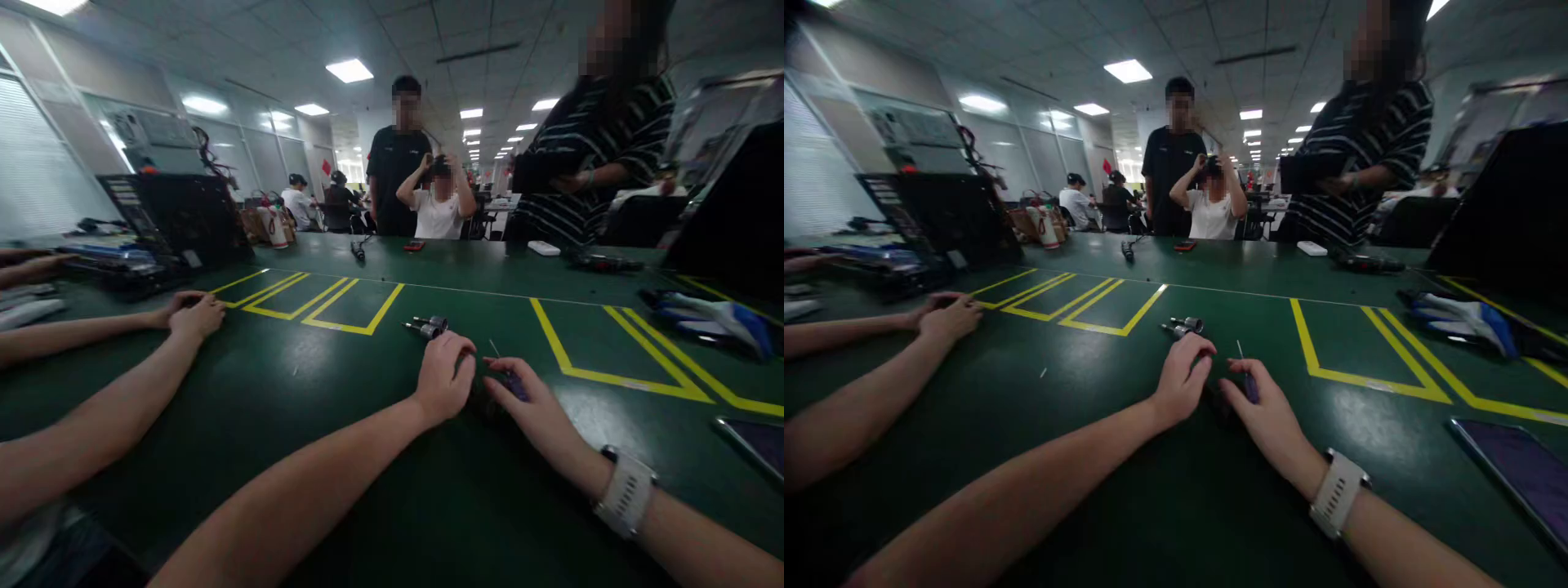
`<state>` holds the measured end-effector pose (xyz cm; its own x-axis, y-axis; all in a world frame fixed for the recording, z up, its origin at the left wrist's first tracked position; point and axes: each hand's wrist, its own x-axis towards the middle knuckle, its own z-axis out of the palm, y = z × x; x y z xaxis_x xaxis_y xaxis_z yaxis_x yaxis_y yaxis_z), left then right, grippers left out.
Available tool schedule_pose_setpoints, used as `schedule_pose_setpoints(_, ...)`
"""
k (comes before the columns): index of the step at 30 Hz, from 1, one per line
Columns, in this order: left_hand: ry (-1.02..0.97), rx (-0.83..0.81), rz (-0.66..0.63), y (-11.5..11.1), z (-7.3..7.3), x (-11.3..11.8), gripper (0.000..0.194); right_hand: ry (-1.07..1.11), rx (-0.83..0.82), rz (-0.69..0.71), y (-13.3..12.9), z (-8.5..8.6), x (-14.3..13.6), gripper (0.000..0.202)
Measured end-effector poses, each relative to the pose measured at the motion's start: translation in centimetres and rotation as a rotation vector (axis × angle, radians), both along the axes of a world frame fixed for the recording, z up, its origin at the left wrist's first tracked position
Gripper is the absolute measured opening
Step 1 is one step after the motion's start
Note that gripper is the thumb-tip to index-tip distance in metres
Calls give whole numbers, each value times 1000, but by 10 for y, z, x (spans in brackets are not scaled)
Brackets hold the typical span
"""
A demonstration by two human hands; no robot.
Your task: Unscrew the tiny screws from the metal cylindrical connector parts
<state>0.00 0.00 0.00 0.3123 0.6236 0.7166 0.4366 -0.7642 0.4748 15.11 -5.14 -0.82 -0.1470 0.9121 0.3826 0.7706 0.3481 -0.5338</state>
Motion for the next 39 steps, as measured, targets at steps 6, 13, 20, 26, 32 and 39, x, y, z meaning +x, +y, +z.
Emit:
schedule_pose_setpoints(6, -32, -61, 348, 40, 11, -23, 19, -191, 12, 193, -6, 7, -18, 14)
schedule_pose_setpoints(13, 71, -115, 449, 58, 10, -48, 20, -382, 45, 203, 15, 12, -3, 19)
schedule_pose_setpoints(20, 204, -143, 387, 57, 6, -42, 15, -519, 10, -40, 50, 10, 38, 21)
schedule_pose_setpoints(26, 305, -176, 325, 61, -2, -42, 20, -642, -112, -281, 71, 11, 78, 22)
schedule_pose_setpoints(32, 394, -231, 293, 63, -5, -41, 30, -679, -230, -502, 75, 11, 107, 27)
schedule_pose_setpoints(39, 489, -299, 297, 63, -4, -38, 37, -643, -246, -578, 79, 5, 112, 27)
